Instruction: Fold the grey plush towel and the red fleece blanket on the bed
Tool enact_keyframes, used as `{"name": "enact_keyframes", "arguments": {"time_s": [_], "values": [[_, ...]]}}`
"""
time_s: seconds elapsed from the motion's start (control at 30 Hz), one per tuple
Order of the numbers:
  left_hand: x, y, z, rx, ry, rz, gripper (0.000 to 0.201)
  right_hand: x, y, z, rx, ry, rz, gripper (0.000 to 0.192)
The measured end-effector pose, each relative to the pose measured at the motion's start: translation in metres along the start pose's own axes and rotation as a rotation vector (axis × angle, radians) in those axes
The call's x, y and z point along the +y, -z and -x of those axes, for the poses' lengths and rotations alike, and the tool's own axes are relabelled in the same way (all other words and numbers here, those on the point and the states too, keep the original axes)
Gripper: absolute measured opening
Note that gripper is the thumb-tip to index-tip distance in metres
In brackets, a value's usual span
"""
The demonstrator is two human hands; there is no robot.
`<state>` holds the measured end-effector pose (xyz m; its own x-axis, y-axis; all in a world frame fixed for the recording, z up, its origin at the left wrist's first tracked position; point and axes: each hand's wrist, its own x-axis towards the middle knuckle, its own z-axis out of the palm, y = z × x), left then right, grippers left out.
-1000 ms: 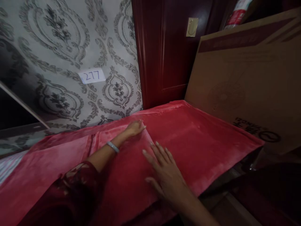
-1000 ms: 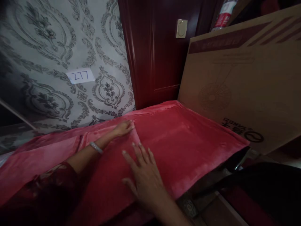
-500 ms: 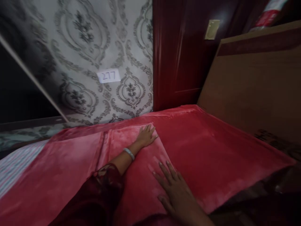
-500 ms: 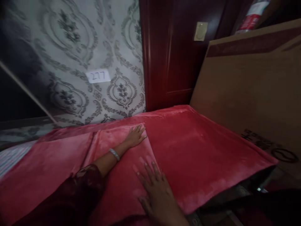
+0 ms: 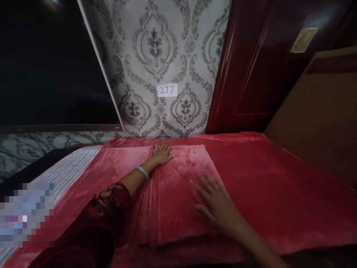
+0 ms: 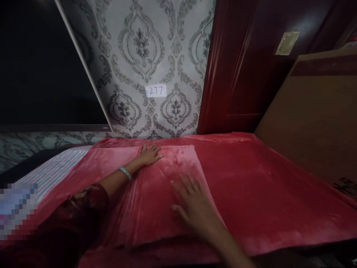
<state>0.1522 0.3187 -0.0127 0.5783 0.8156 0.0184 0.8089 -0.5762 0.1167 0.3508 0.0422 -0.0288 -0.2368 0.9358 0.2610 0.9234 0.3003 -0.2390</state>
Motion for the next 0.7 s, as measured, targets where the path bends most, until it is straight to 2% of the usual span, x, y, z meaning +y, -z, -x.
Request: {"name": "enact_keyframes", "arguments": {"time_s": [0.13, 0.27, 0.4, 0.53, 0.7], "values": [[-0.021, -0.016, -0.001, -0.017, 0.037, 0.019, 0.066, -0.034, -0.022, -0.015, -0.162, 0.167, -0.054, 0.069], [-0.022, -0.027, -0.005, 0.002, 0.042, 0.048, 0.068, -0.041, -0.039, -0.008, -0.186, 0.172, -0.041, 0.071], [-0.02, -0.027, -0.007, 0.01, 0.053, 0.082, 0.07, -0.036, -0.037, -0.007, -0.182, 0.161, -0.016, 0.069], [-0.019, -0.02, -0.007, -0.009, 0.06, 0.126, 0.069, -0.037, -0.032, -0.009, -0.203, 0.136, -0.035, 0.062], [-0.021, -0.009, 0.003, 0.068, 0.142, 0.161, 0.055, -0.075, -0.023, -0.008, -0.164, 0.151, -0.135, 0.061]]}}
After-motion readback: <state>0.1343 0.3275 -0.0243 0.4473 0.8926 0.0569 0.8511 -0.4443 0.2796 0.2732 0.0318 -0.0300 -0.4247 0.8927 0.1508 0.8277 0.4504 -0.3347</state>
